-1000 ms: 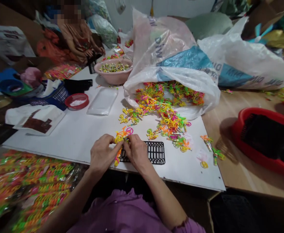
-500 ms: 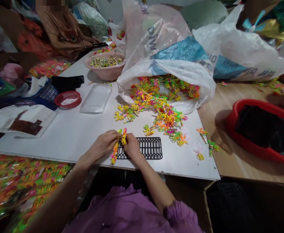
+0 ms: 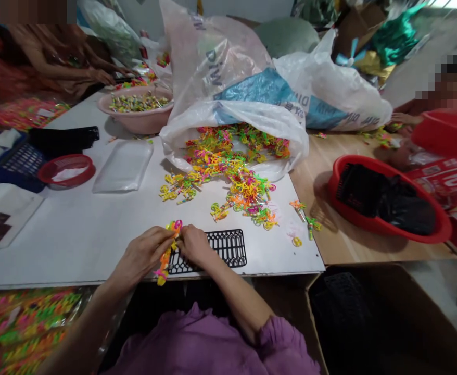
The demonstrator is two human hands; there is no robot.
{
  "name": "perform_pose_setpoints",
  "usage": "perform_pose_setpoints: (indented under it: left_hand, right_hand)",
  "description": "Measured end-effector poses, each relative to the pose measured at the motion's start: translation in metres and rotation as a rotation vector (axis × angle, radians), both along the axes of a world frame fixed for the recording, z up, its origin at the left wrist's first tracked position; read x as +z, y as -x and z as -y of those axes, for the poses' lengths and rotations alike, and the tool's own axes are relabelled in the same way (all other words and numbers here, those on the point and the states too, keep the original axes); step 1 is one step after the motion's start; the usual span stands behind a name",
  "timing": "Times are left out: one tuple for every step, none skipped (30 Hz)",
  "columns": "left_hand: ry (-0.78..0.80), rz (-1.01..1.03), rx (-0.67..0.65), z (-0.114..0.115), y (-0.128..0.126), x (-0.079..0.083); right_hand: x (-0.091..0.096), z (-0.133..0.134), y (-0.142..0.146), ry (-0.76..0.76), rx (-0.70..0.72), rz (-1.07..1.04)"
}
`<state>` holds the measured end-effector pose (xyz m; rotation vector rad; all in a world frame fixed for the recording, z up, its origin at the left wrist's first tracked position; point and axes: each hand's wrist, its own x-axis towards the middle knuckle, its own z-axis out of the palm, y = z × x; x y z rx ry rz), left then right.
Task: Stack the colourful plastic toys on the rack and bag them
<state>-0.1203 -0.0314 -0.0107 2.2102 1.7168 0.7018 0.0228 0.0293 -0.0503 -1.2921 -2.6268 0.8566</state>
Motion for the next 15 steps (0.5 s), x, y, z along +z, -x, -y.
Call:
perform_pose_setpoints:
  left_hand:
    - [0.007, 0.004, 0.005, 0.004, 0.000, 0.000]
    - [0.017, 0.007, 0.013, 0.008, 0.001, 0.001]
    - [0.023, 0.007, 0.018, 0.012, 0.002, 0.002]
    - [0.026, 0.007, 0.022, 0.015, 0.003, 0.002]
    - [0.022, 0.006, 0.027, 0.016, 0.004, 0.003]
    - [0.013, 0.000, 0.036, 0.017, 0.005, 0.003]
    - [-0.002, -0.011, 0.050, 0.017, 0.006, 0.003]
    - [-0.022, -0.026, 0.073, 0.017, 0.006, 0.002]
    - [-0.044, -0.046, 0.101, 0.015, 0.007, 0.001]
    - [-0.067, -0.067, 0.132, 0.014, 0.007, 0.000]
    - [-0.090, -0.085, 0.164, 0.012, 0.008, -0.002]
    - [-0.113, -0.102, 0.195, 0.010, 0.009, -0.003]
    - [-0.134, -0.117, 0.223, 0.007, 0.010, -0.005]
    - [-0.151, -0.133, 0.245, 0.005, 0.012, -0.006]
    - [-0.163, -0.150, 0.260, 0.003, 0.013, -0.007]
  right_hand:
    - [0.004, -0.009, -0.011, 0.055, 0.064, -0.058]
    - [0.009, -0.020, -0.023, 0.087, 0.116, -0.100]
    - [0.016, -0.033, -0.036, 0.078, 0.137, -0.114]
    - [0.022, -0.048, -0.049, 0.006, 0.098, -0.091]
    - [0.027, -0.063, -0.061, -0.089, 0.031, -0.012]
    - [0.032, -0.077, -0.070, -0.184, -0.024, 0.092]
    - [0.035, -0.089, -0.077, -0.256, -0.034, 0.184]
    - [0.037, -0.098, -0.082, -0.301, -0.019, 0.254]
    - [0.037, -0.104, -0.084, -0.327, 0.006, 0.286]
    - [0.038, -0.106, -0.083, -0.340, 0.025, 0.274]
    - [0.039, -0.104, -0.081, -0.345, 0.021, 0.221]
    - [0.040, -0.098, -0.076, -0.342, -0.008, 0.134]
    - [0.041, -0.088, -0.070, -0.326, -0.055, 0.016]
    - [0.041, -0.074, -0.063, -0.286, -0.100, -0.116]
    - [0.039, -0.058, -0.055, -0.216, -0.130, -0.247]
